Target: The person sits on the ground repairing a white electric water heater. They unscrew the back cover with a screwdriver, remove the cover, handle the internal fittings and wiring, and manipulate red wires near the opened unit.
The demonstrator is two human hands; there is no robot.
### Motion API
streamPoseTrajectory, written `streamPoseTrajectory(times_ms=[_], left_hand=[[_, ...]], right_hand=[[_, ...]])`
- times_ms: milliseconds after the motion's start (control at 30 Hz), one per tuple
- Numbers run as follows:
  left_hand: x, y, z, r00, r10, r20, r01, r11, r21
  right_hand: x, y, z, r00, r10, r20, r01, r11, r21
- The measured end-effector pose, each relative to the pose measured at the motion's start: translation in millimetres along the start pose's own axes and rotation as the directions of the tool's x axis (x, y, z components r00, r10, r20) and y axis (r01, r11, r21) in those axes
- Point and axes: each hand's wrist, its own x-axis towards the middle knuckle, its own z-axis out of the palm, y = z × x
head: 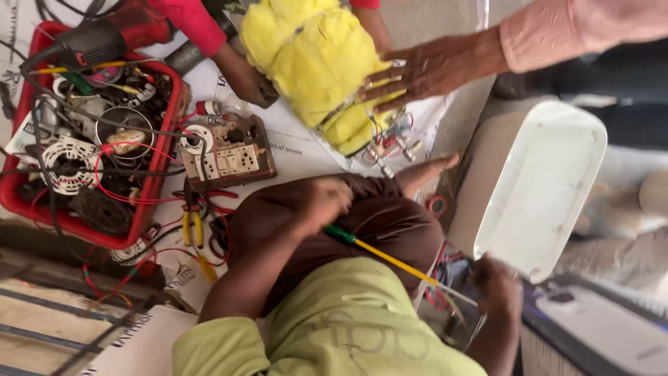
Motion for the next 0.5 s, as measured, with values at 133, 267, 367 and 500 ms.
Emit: streamPoseTrajectory(times_ms=[133, 267, 367, 500], left_hand=[[32.9, -88.7, -20.9, 0.787, -0.543, -0.292, 0.149, 0.628, -0.764], [43.3, -153.5, -4.4, 0.809, 0.428, -0.403, -0.234, 0.863, 0.447], [78.6, -206.0, 37.6, 0.910, -0.388, -0.144, 0.326, 0.886, -0.330], [119.5, -257.2, 74.0, 0.647, -0.722, 0.247, 0.298, -0.059, -0.953]], right_hand=[[-43.8, -69.3, 45.2, 0.802, -0.597, 0.015, 0.567, 0.753, -0.332], [-29.1, -137.6, 137.5, 0.817, -0.492, 0.300, 0.520, 0.854, -0.017], [11.5, -135.9, 172.8, 0.717, -0.404, 0.568, 0.583, 0.795, -0.170], [17.4, -122.8, 185.5, 0.822, -0.307, 0.480, 0.560, 0.283, -0.779]])
